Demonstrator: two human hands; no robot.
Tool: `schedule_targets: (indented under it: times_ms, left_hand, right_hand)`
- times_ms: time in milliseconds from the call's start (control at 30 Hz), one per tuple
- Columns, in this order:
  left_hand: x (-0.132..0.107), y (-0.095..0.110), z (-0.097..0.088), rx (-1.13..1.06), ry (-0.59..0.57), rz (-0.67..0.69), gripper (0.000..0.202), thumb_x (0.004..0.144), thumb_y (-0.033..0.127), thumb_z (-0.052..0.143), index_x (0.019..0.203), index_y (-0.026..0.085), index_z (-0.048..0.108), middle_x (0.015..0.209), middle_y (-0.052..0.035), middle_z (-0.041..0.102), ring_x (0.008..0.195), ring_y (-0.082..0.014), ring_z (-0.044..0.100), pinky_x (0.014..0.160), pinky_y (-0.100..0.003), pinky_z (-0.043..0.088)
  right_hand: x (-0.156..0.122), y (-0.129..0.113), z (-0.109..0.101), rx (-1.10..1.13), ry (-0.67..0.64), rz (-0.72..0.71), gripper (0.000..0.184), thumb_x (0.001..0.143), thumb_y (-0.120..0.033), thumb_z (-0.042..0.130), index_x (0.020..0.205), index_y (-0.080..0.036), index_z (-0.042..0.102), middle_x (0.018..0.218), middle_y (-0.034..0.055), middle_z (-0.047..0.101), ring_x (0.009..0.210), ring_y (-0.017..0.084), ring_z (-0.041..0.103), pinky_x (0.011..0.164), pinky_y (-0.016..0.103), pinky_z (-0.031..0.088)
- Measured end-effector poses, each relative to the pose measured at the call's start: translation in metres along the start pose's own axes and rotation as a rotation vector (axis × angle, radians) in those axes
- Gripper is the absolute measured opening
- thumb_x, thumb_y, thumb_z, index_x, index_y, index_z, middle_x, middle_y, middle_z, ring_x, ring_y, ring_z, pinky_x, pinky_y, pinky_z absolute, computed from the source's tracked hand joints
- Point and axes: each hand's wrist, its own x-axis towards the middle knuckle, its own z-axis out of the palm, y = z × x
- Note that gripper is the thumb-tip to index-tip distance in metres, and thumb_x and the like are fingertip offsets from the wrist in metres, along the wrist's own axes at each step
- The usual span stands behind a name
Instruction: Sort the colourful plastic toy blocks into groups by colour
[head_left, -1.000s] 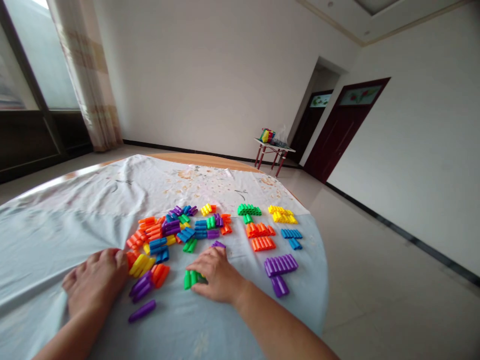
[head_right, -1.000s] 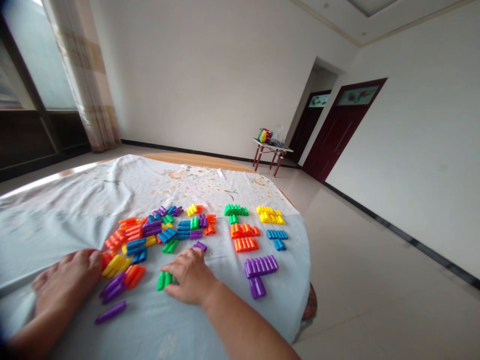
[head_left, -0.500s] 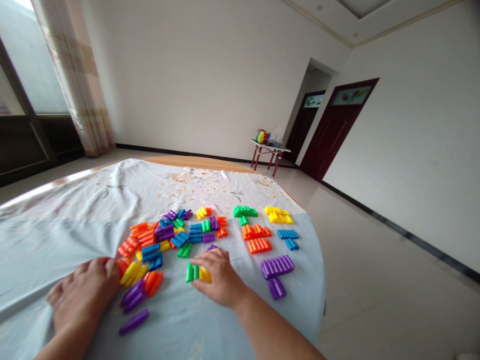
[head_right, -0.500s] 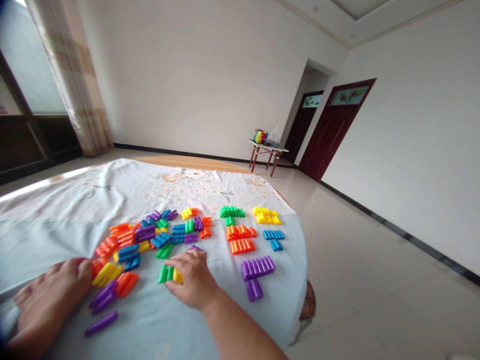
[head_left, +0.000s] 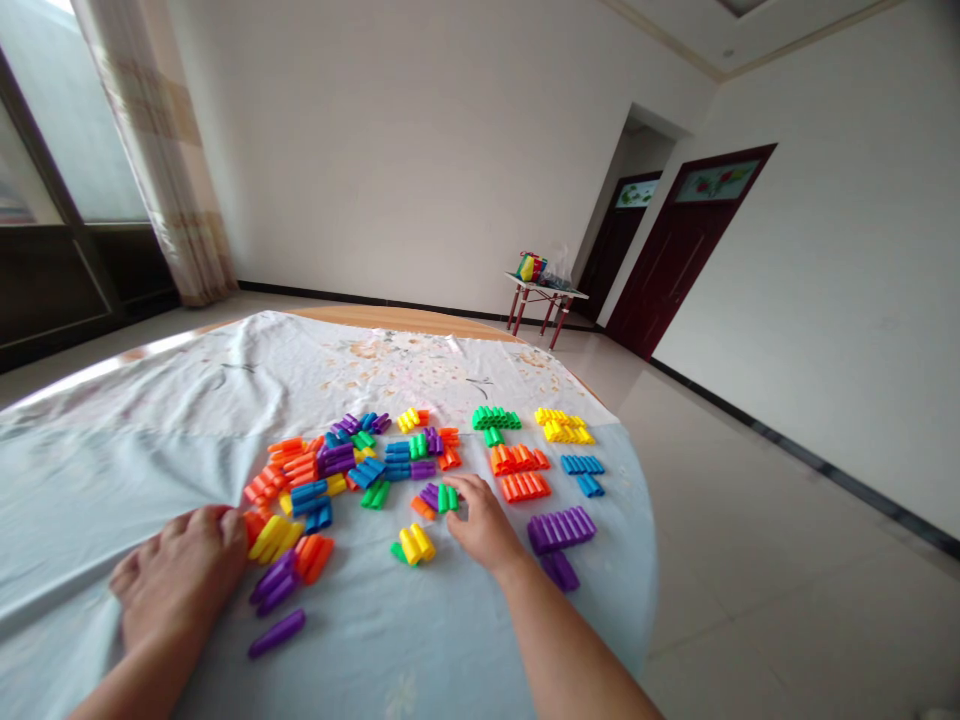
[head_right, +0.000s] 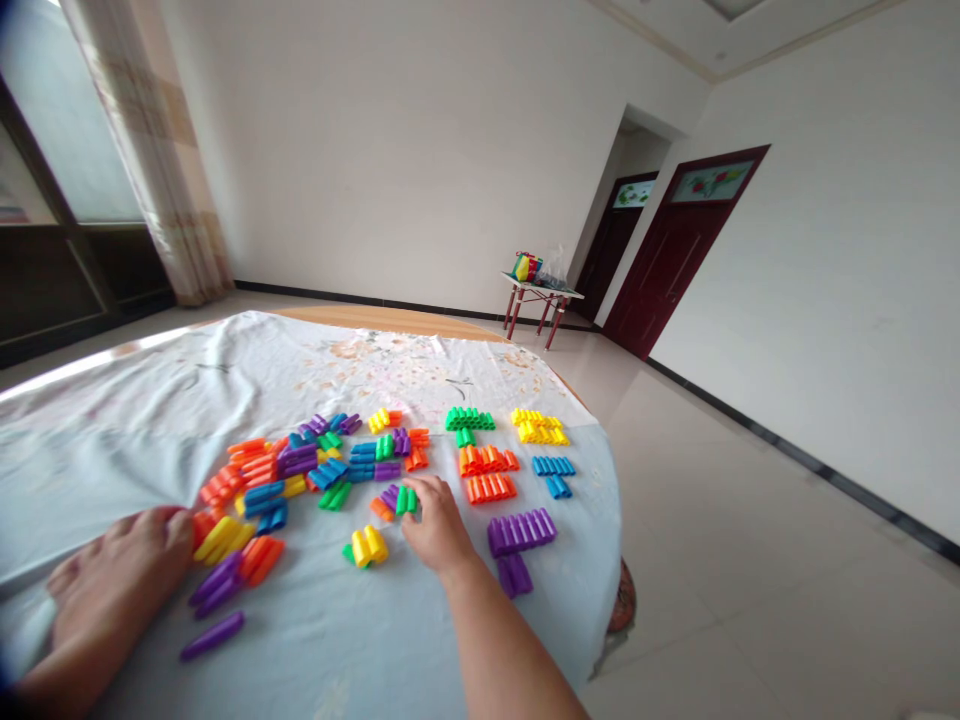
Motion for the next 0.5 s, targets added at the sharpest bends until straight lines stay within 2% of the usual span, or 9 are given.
schedule_targets:
  times_ms: [167, 300, 500]
  left_hand:
    - [0.0002, -0.001, 0.0014, -0.003, 0.007, -0.002, 0.056, 0.083, 0.046, 0.01, 0.105, 0.019, 0.054, 0.117, -0.0147, 0.052, 0.111, -0.0316, 0.044, 0.096, -0.042, 0.025]
    - [-0.0012, -0.0001, 0.0001, 0.001, 0.007, -0.006, 0.057, 0.083, 0.046, 0.009, 0.105, 0.019, 0.053, 0.116, -0.0149, 0.052, 0.111, -0.0316, 0.045, 0.096, -0.041, 0.025]
    - [-0.0019, -0.0008, 0.0006, -0.002, 0.021, 0.004, 0.054, 0.083, 0.045, 0.012, 0.104, 0.02, 0.054, 0.115, -0.0142, 0.053, 0.109, -0.0315, 0.045, 0.095, -0.041, 0.026]
  right_hand:
    - [-0.0006, 0.0015, -0.003, -0.061, -0.054, 0.039, 0.052, 0.065, -0.002, 0.052, 0.114, -0.019, 0.058, 0.111, 0.0076, 0.058, 0.107, 0.021, 0.052, 0.097, 0.038, 0.041]
    - [-0.001, 0.0, -0.0037, -0.066, -0.036, 0.074, 0.049, 0.066, -0.009, 0.059, 0.114, -0.017, 0.057, 0.11, 0.0088, 0.058, 0.107, 0.022, 0.052, 0.096, 0.038, 0.042]
    - [-0.0007, -0.0019, -0.0059, -0.043, -0.085, 0.116, 0.045, 0.069, -0.016, 0.062, 0.114, -0.02, 0.06, 0.103, 0.0075, 0.058, 0.098, 0.02, 0.056, 0.091, 0.035, 0.045]
